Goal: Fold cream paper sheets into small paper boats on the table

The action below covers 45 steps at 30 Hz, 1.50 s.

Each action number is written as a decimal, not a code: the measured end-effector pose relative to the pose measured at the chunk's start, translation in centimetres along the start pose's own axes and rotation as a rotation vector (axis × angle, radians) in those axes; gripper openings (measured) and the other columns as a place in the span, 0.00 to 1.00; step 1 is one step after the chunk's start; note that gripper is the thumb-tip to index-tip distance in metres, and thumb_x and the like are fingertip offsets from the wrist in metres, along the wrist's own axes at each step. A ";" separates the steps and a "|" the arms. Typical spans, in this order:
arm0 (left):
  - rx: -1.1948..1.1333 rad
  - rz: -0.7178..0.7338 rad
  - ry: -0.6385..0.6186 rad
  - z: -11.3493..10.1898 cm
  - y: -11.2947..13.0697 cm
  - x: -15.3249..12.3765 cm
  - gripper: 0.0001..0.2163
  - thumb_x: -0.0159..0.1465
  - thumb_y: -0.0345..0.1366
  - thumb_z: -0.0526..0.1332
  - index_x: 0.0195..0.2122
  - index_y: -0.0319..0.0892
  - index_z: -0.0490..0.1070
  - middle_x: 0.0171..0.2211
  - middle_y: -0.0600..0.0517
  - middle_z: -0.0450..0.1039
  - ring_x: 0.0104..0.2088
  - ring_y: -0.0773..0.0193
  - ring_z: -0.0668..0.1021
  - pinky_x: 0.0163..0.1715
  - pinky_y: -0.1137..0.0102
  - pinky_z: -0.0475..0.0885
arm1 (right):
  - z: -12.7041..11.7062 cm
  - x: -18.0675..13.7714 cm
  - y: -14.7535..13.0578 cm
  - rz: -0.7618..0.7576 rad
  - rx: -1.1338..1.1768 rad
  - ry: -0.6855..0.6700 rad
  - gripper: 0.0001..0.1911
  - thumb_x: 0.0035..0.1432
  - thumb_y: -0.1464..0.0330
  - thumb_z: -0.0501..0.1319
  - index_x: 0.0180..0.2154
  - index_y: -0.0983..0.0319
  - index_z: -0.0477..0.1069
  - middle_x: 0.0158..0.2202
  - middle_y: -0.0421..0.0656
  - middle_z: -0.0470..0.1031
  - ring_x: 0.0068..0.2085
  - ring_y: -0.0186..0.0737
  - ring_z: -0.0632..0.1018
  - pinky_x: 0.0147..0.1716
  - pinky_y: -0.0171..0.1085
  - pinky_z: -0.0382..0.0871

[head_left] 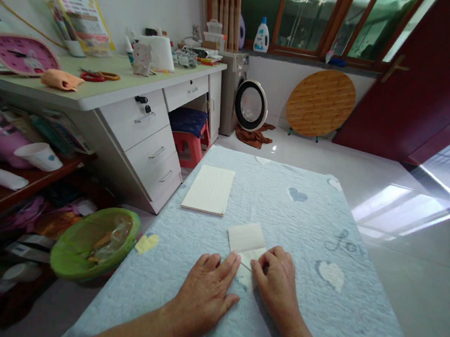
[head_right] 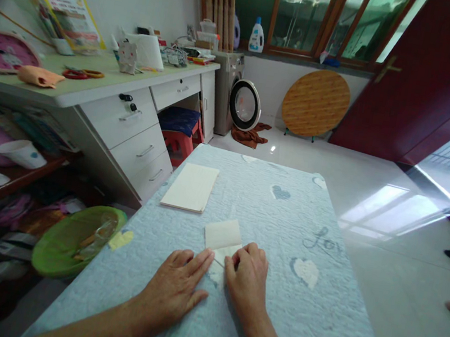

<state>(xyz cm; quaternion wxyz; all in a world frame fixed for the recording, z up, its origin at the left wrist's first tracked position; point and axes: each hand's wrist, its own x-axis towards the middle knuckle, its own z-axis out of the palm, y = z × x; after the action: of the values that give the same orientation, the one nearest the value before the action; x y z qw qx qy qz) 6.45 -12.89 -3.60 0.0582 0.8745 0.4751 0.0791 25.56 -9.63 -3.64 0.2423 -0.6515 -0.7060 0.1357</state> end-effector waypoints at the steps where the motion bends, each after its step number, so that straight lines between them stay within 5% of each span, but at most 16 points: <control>1: 0.001 0.000 -0.002 0.0 0.0 0.0 0.29 0.68 0.51 0.55 0.66 0.42 0.58 0.64 0.50 0.62 0.52 0.50 0.66 0.54 0.56 0.61 | 0.0 0.0 0.0 -0.001 -0.003 0.003 0.11 0.58 0.70 0.61 0.24 0.60 0.69 0.31 0.43 0.69 0.36 0.43 0.68 0.38 0.41 0.58; 12: -0.006 0.004 0.000 -0.1 0.0 0.0 0.29 0.69 0.51 0.53 0.67 0.44 0.55 0.64 0.50 0.63 0.52 0.52 0.66 0.53 0.56 0.61 | 0.1 -0.1 0.2 -0.043 -0.045 0.060 0.01 0.57 0.70 0.59 0.33 0.60 0.68 0.33 0.43 0.69 0.37 0.44 0.69 0.39 0.40 0.59; 24: -0.017 -0.005 -0.006 -0.5 0.1 0.2 0.28 0.68 0.50 0.56 0.65 0.44 0.58 0.61 0.48 0.64 0.50 0.52 0.67 0.52 0.56 0.63 | 0.3 -0.3 -0.2 -0.267 -0.112 -0.078 0.09 0.65 0.71 0.57 0.34 0.57 0.74 0.36 0.42 0.73 0.40 0.42 0.68 0.42 0.40 0.55; 38: 0.018 -0.029 0.029 0.0 0.1 0.2 0.26 0.66 0.46 0.59 0.61 0.36 0.63 0.57 0.39 0.68 0.53 0.47 0.71 0.55 0.53 0.66 | -0.1 0.9 -3.2 -0.084 -0.282 -0.110 0.07 0.60 0.63 0.60 0.32 0.59 0.68 0.36 0.45 0.73 0.40 0.47 0.69 0.37 0.41 0.53; 45: 0.025 -0.031 0.019 -0.5 0.1 0.3 0.26 0.66 0.47 0.59 0.61 0.38 0.63 0.57 0.40 0.68 0.52 0.49 0.71 0.53 0.54 0.67 | -0.1 0.3 -2.6 -0.019 -0.259 -0.046 0.11 0.57 0.64 0.62 0.43 0.56 0.71 0.42 0.47 0.70 0.43 0.50 0.68 0.41 0.44 0.58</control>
<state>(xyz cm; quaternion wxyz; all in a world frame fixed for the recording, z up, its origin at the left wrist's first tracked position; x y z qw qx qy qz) 6.59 -12.69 -3.06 0.0440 0.8668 0.4900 0.0808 23.40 -9.59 -2.24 0.1413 -0.6673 -0.7291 0.0561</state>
